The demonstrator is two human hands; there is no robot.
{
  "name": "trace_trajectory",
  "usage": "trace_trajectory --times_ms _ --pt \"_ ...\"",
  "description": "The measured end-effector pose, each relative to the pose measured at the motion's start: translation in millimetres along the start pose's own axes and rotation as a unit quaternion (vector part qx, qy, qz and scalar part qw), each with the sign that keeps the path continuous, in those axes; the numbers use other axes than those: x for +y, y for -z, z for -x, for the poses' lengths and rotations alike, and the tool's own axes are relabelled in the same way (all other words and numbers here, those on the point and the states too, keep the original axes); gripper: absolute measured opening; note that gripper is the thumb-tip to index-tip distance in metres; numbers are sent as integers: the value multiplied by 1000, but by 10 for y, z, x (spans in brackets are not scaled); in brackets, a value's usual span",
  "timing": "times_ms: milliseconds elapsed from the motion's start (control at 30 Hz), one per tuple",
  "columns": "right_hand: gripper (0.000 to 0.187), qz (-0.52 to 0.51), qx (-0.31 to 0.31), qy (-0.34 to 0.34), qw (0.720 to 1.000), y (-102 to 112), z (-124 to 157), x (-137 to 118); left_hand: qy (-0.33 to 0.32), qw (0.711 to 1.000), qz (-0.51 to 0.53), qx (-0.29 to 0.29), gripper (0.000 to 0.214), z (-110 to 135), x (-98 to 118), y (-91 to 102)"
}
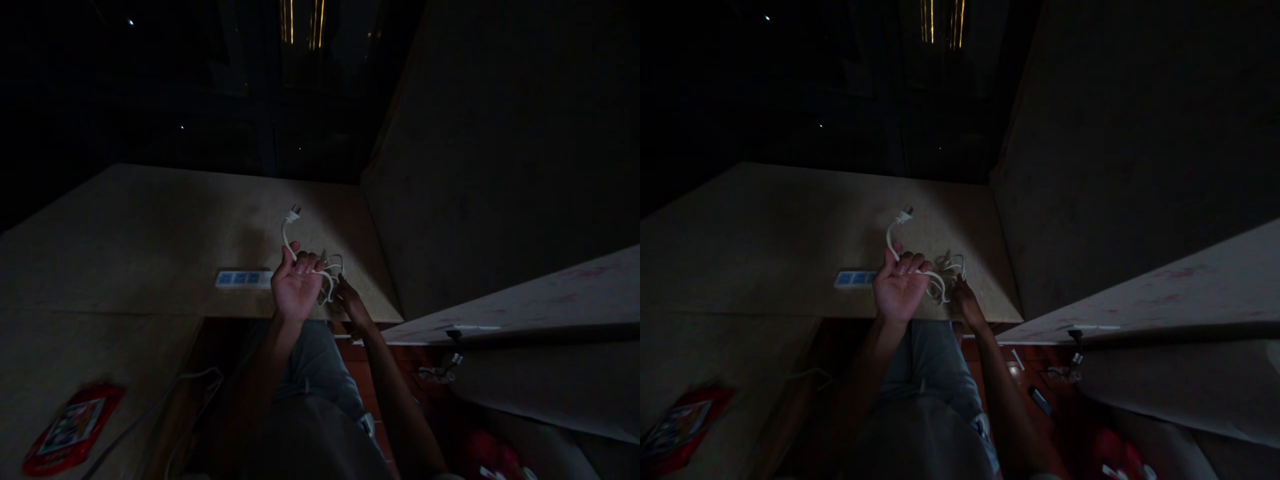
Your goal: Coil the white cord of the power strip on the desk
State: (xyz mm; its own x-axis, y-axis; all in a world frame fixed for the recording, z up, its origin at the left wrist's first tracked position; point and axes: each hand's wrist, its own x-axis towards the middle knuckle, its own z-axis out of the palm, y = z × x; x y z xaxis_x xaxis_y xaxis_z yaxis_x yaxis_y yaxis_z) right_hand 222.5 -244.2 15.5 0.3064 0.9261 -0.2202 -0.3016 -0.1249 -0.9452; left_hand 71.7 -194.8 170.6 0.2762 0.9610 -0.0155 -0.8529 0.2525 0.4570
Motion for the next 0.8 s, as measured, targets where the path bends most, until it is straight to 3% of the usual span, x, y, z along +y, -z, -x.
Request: trace_trajectory --times_ms 100,167,300,367,467,533,667,800 --pt "52 53 -83 -17 995 168 164 -133 -2 1000 10 -28 32 -58 -50 -54" --pt "60 111 -131 9 985 236 264 -271 1 998 30 -48 30 -91 -92 -78" --pt "76 197 -109 97 970 197 396 -522 9 998 37 -55 28 -125 -198 -101" --pt "63 202 -92 129 966 105 430 -577 20 998 26 -44 28 -117 -270 -109" --pt "25 215 -54 153 963 -26 438 -556 42 998 26 -38 25 -100 -389 -128" --pt "23 218 -9 153 964 -64 412 -504 55 997 13 -50 22 -113 -446 -133" --pt "37 107 40 131 985 -39 314 -443 50 984 -150 -87 19 -231 -476 -39" --pt "41 32 31 107 993 5 232 -494 41 932 -345 -105 39 -344 -512 287"
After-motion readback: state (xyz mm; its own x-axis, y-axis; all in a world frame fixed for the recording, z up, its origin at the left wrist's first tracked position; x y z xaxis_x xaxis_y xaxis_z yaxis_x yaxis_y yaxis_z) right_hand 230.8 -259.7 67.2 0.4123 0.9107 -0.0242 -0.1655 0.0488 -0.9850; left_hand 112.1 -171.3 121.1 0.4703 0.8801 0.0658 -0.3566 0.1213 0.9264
